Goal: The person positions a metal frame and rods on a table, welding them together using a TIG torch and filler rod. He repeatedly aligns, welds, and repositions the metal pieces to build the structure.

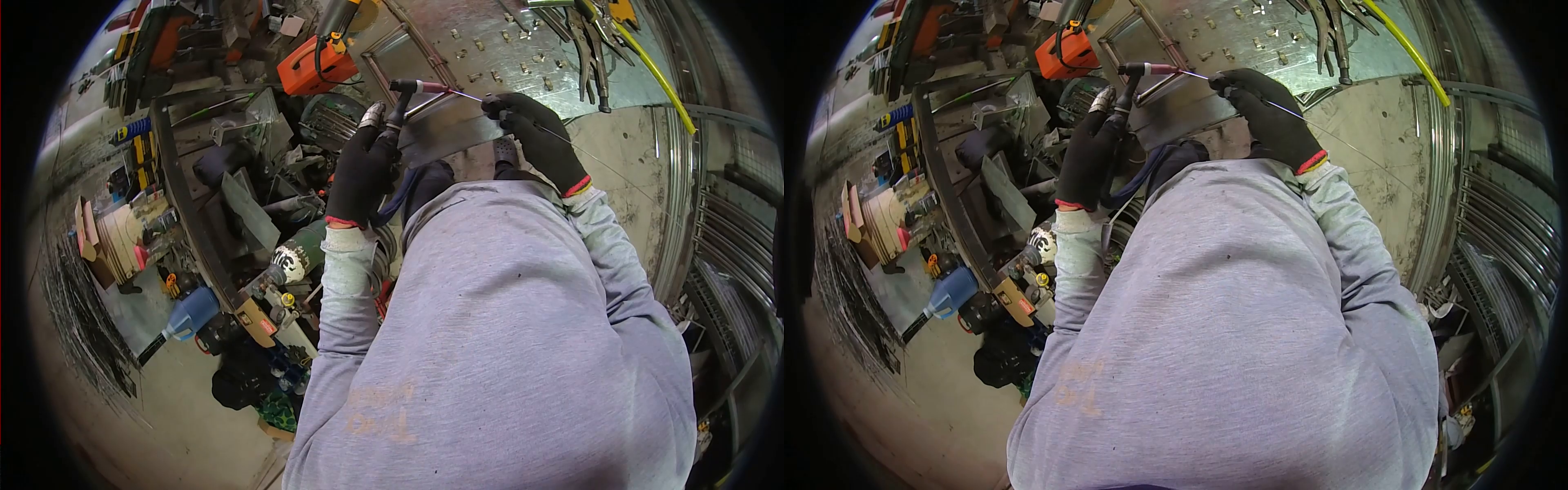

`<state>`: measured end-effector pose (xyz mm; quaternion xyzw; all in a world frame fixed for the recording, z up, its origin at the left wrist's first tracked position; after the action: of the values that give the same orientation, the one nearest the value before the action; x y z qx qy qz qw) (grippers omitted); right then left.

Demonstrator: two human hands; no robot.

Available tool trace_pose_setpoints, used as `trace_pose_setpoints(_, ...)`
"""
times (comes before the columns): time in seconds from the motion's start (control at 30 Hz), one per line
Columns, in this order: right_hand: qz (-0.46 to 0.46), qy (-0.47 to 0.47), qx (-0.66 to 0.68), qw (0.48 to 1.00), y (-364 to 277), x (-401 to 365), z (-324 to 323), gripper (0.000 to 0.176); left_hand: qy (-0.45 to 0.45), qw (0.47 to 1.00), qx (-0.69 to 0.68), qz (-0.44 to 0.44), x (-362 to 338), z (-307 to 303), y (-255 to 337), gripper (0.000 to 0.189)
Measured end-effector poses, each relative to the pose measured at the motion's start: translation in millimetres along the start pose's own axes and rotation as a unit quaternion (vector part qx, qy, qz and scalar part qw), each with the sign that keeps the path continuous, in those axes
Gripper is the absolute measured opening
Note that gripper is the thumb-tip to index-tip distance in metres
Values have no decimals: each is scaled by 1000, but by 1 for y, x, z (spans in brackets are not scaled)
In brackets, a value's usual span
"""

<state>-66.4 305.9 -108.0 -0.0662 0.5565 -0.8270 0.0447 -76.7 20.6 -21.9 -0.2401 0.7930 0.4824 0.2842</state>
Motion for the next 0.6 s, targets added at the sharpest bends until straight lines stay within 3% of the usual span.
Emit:
trace_pose_setpoints(0.1,4,16,18,1000,3,0,-2,31,24,999,32,-12,-6,0,8,52)
trace_pose_setpoints(0.17,-66,-49,-138,987,-3,4,-4,30,-20,996,-59,-69,-11,3,7,37)
trace_pose_setpoints(0.2,-120,-84,-228,962,-9,4,-3,28,-15,994,-44,-95,-8,4,5,38)
trace_pose_setpoints(0.3,-94,-58,-166,980,-9,2,-4,28,-26,995,-13,-94,-10,6,9,43)
trace_pose_setpoints(0.37,-110,-62,-196,972,-8,3,-4,28,-8,1000,16,-22,-10,6,13,45)
trace_pose_setpoints(0.4,-17,7,12,1000,3,-1,-2,30,23,1000,19,-6,-5,2,3,54)
trace_pose_setpoints(0.5,-19,-6,-20,1000,5,1,-4,30,23,998,45,23,-1,-1,4,59)
trace_pose_setpoints(0.6,-101,-54,-137,984,1,0,-3,29,-10,1000,5,-24,-3,-1,0,59)
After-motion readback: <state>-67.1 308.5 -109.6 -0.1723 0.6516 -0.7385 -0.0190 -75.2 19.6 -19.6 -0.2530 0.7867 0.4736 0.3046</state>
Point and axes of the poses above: each hand's wrist, its own x-axis towards the middle knuckle, its own z-axis out of the palm, y = z × x, the point moved 5 cm from there along x, towards the middle knuckle, and after that the axes turned 14 degrees about -z, right-handed, at the moved point
